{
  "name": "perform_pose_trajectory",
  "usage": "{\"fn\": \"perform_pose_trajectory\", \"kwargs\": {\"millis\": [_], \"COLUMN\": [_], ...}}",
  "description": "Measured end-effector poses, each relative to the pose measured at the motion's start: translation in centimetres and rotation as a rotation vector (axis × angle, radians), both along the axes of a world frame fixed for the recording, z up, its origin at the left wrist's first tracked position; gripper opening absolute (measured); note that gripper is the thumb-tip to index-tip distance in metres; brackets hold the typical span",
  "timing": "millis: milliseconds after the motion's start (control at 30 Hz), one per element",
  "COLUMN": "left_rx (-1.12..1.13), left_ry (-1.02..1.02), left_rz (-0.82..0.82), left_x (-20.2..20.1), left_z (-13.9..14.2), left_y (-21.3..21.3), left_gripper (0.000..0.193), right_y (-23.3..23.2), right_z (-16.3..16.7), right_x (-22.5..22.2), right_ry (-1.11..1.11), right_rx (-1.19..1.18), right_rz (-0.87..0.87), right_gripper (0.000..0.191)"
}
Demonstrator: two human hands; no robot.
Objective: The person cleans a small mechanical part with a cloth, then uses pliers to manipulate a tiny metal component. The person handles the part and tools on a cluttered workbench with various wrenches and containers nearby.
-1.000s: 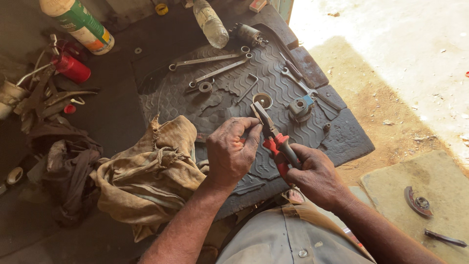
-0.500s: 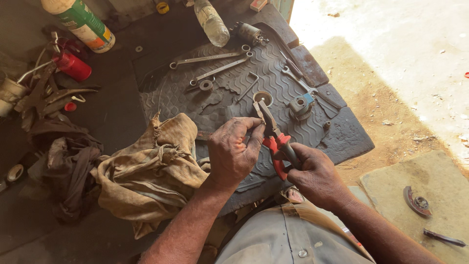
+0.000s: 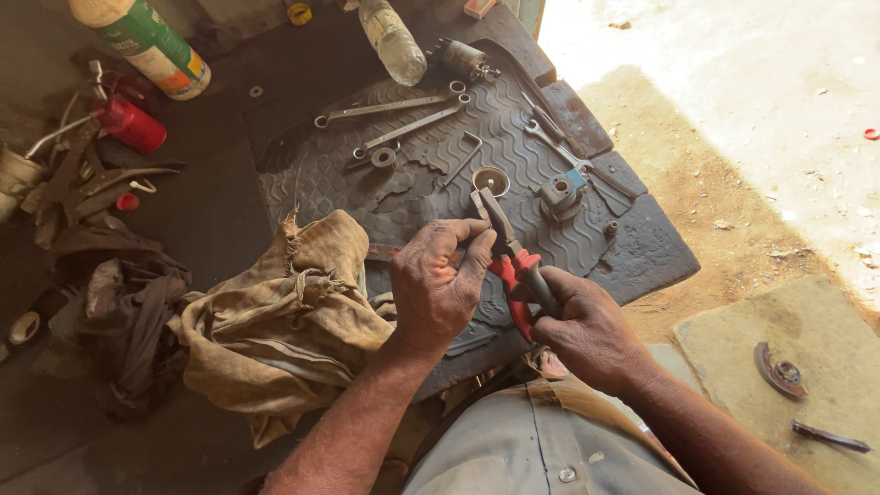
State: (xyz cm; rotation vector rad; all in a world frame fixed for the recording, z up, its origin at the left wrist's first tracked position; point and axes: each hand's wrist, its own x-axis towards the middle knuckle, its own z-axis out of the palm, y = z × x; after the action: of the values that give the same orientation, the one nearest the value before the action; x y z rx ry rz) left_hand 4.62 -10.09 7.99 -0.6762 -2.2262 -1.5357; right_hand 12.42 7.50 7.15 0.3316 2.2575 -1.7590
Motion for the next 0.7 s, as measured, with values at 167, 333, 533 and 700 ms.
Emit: {"fn": "perform_pose_trajectory", "kwargs": {"millis": [167, 333, 533, 700], "left_rx": [-0.023, -0.010, -0.014, -0.022], "left_ry": [0.042, 0.051, 0.038, 0.025], "left_rz": [0.023, 0.007, 0.026, 0.031], "left_x": [-0.1, -0.2, -0.2, -0.2], "left_z": [-0.3, -0.4, -0.4, -0.5], "left_y": [-0.2, -0.4, -0.3, -0.1], "left_gripper": [0.009, 0.009, 0.009, 0.009], "right_y": [-0.1, -0.4, -0.6, -0.5], "right_z": [-0.3, 0.4, 1.0, 1.1], "right_x": [0.0, -0.2, -0.2, -0.2], "right_ry": [0.025, 0.001, 0.030, 0.022], "right_rx": [-0.080, 0.041, 0.239, 0.345], "right_rz": [0.006, -0.021, -0.036, -0.037], "right_gripper": [0.030, 0.028, 0.024, 0.022]}}
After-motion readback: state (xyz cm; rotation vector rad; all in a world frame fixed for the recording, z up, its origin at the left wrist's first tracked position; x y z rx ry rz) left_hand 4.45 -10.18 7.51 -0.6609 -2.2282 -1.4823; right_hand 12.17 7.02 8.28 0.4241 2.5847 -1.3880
